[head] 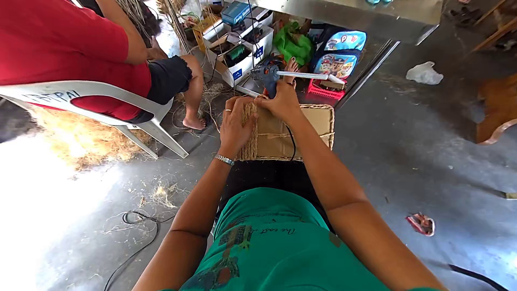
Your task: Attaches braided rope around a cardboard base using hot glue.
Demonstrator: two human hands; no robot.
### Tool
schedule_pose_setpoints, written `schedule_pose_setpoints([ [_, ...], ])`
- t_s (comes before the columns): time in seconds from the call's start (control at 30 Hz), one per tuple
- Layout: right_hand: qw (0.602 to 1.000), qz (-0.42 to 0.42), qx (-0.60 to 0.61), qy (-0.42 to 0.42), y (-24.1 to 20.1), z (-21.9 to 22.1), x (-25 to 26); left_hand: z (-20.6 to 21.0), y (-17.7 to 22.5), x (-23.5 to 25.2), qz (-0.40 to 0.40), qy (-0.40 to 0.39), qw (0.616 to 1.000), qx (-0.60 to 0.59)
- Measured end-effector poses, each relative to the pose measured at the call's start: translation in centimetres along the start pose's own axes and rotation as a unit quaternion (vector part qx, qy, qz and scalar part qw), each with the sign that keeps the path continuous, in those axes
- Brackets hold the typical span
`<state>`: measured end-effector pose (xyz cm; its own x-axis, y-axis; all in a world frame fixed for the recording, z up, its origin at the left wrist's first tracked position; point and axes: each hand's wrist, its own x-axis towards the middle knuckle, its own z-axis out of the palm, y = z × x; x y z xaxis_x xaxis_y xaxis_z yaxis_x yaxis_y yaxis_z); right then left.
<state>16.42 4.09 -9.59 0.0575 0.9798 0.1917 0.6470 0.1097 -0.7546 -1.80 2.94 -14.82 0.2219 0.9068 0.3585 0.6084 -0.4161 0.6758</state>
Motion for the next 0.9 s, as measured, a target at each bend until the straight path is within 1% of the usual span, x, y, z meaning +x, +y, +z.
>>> schedule_pose_setpoints([
  [0.07, 1.000, 0.002, -0.004, -0.002, -0.1, 0.2, 0.0, 0.0, -0.1, 0.6, -0.023, -0.005, 0.999, -0.028],
  [0.17, 1.000, -0.001, -0.005, 0.006, -0.1, 0.1, 0.0, 0.3, 0.1, 0.4, -0.019, 0.004, 1.000, -0.012],
  [0.23, 1.000, -0.002, -0.007, 0.008, -0.1, -0.1, 0.0, 0.4, -0.1, -0.1, 0.013, 0.016, 1.000, -0.002],
  [0.37, 1.000, 0.004, -0.002, 0.003, -0.1, -0.6, -0.2, 0.5, -0.9, -0.7, 0.079, 0.022, 0.996, -0.026],
  [0.43, 1.000, 0.006, -0.004, -0.002, -0.1, -0.5, -0.3, 0.5, -0.9, -1.0, 0.091, 0.021, 0.996, -0.006],
  [0.6, 1.000, -0.004, 0.005, -0.021, 0.2, -0.5, 0.0, 0.5, -0.7, -1.3, 0.066, 0.011, 0.997, 0.034],
  [0.7, 0.997, -0.022, 0.058, -0.043, 0.4, -1.1, 0.6, 0.3, -0.6, -1.4, 0.056, 0.017, 0.998, 0.038],
  [0.8, 0.992, -0.031, 0.120, -0.011, -0.2, -1.6, 0.3, 0.2, -0.4, -1.3, 0.052, 0.031, 0.998, 0.036],
  [0.9, 0.992, -0.038, 0.119, 0.025, -0.4, -2.5, -1.3, 0.2, -0.7, -1.1, 0.050, 0.034, 0.997, 0.044],
])
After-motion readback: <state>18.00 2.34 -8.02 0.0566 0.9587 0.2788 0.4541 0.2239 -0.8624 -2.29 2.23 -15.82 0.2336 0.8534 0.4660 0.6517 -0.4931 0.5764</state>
